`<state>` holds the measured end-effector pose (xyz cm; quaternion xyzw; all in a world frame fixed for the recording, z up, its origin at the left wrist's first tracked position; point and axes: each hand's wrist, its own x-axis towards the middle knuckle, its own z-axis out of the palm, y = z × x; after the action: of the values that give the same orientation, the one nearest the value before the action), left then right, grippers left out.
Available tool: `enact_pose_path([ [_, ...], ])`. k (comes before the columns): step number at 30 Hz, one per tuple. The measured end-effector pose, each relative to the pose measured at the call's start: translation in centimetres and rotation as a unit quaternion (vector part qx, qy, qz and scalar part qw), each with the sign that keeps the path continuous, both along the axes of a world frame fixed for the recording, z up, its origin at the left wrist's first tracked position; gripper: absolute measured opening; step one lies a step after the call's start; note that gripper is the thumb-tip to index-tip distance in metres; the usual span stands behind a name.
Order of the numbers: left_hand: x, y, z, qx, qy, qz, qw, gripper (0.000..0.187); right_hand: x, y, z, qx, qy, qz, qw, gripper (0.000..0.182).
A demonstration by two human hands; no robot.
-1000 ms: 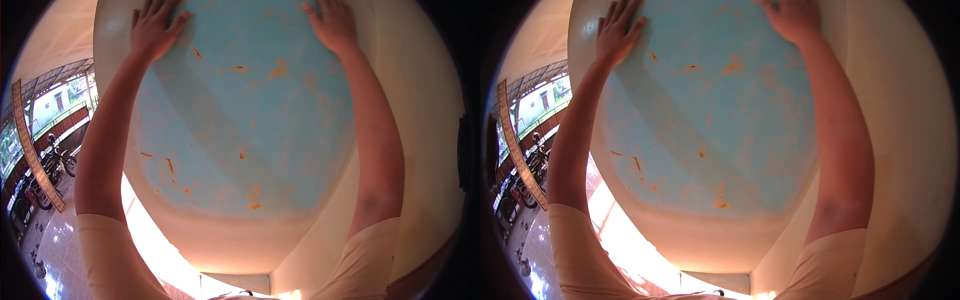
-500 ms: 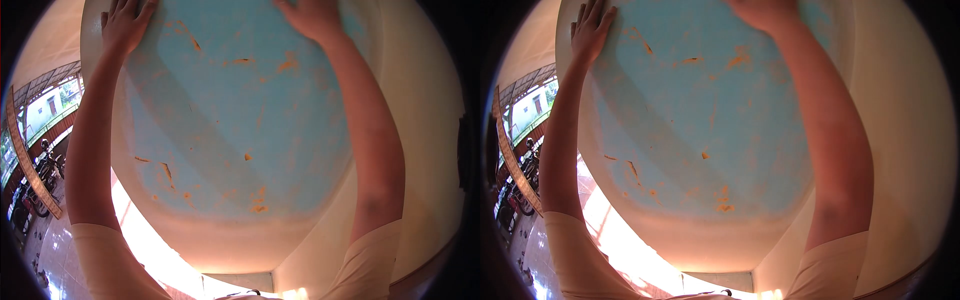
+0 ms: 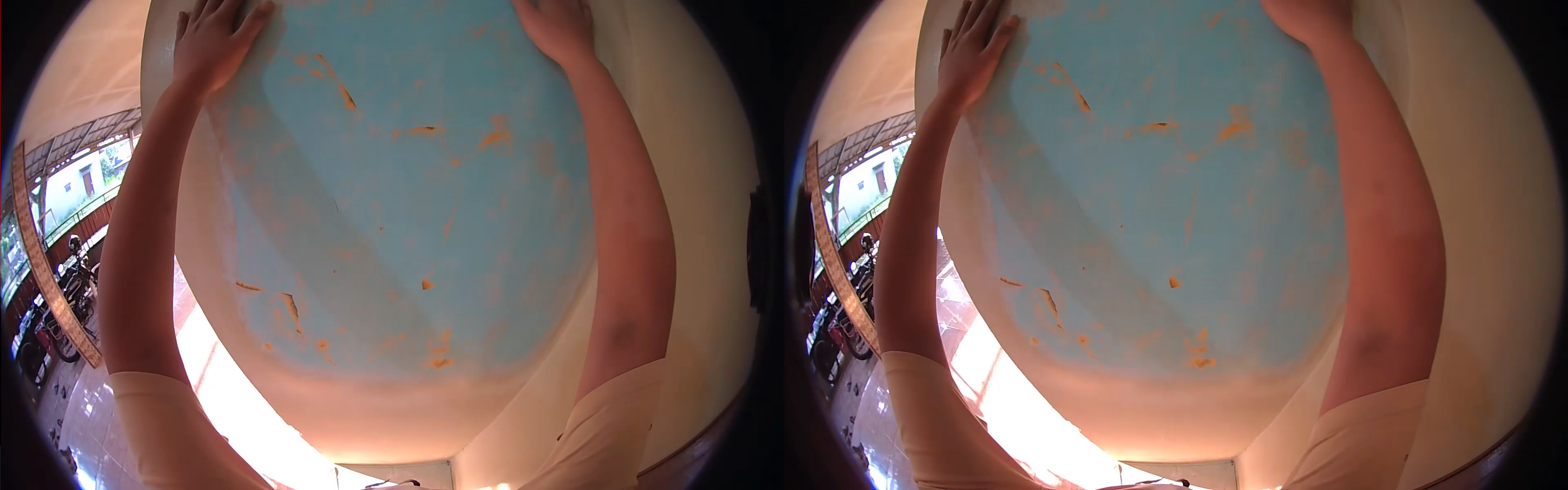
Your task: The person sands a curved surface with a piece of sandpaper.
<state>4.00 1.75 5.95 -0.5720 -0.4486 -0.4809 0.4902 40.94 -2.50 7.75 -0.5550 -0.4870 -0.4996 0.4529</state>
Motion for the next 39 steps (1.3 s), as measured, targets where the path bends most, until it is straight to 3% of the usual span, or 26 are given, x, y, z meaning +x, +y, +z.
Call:
enact_pose_path([
  [1, 0.5, 0.1, 0.7, 0.005, -0.011, 0.003, 1.0, 0.068, -1.7, -0.4, -0.3, -0.006, 0.035, 0.018, 0.999, 0.076],
  [6, 3.8, 0.8, 3.7, 0.028, -0.077, -0.016, 0.997, 0.069, -10.0, 0.8, -3.0, -0.003, -0.199, 0.062, 0.978, 0.078],
  [9, 4.5, 0.4, 3.3, 0.027, -0.069, -0.017, 0.997, 0.069, -9.1, 0.3, -2.7, -0.041, -0.254, 0.095, 0.962, 0.075],
  [12, 4.1, -0.7, 2.3, 0.008, -0.034, -0.021, 0.999, 0.067, -5.1, 0.7, -0.8, -0.012, -0.209, 0.043, 0.977, 0.072],
  [17, 3.8, -1.3, 0.6, 0.021, 0.009, -0.038, 0.999, 0.064, 2.6, 0.5, 2.8, 0.012, -0.004, 0.015, 1.0, 0.069],
  [21, 4.6, -1.5, 0.7, 0.023, 0.0, -0.043, 0.999, 0.064, 0.0, 0.0, 2.3, 0.014, 0.023, 0.01, 1.0, 0.071],
  [27, 4.3, -1.8, 1.4, 0.023, -0.01, -0.036, 0.999, 0.063, -10.4, -0.3, -1.9, 0.009, -0.195, 0.061, 0.979, 0.08],
  [32, 4.3, -1.7, 0.6, 0.02, -0.009, -0.04, 0.999, 0.063, -7.6, 1.5, -0.7, -0.014, -0.268, 0.082, 0.96, 0.078],
  [34, 3.8, -1.6, 0.4, -0.003, -0.008, -0.038, 0.999, 0.064, -4.6, 0.7, -0.2, -0.025, -0.209, 0.03, 0.977, 0.075],
  [39, 3.6, -1.3, 0.2, -0.006, -0.017, -0.023, 1.0, 0.064, 4.2, -1.6, -0.9, -0.034, 0.018, 0.031, 0.999, 0.067],
])
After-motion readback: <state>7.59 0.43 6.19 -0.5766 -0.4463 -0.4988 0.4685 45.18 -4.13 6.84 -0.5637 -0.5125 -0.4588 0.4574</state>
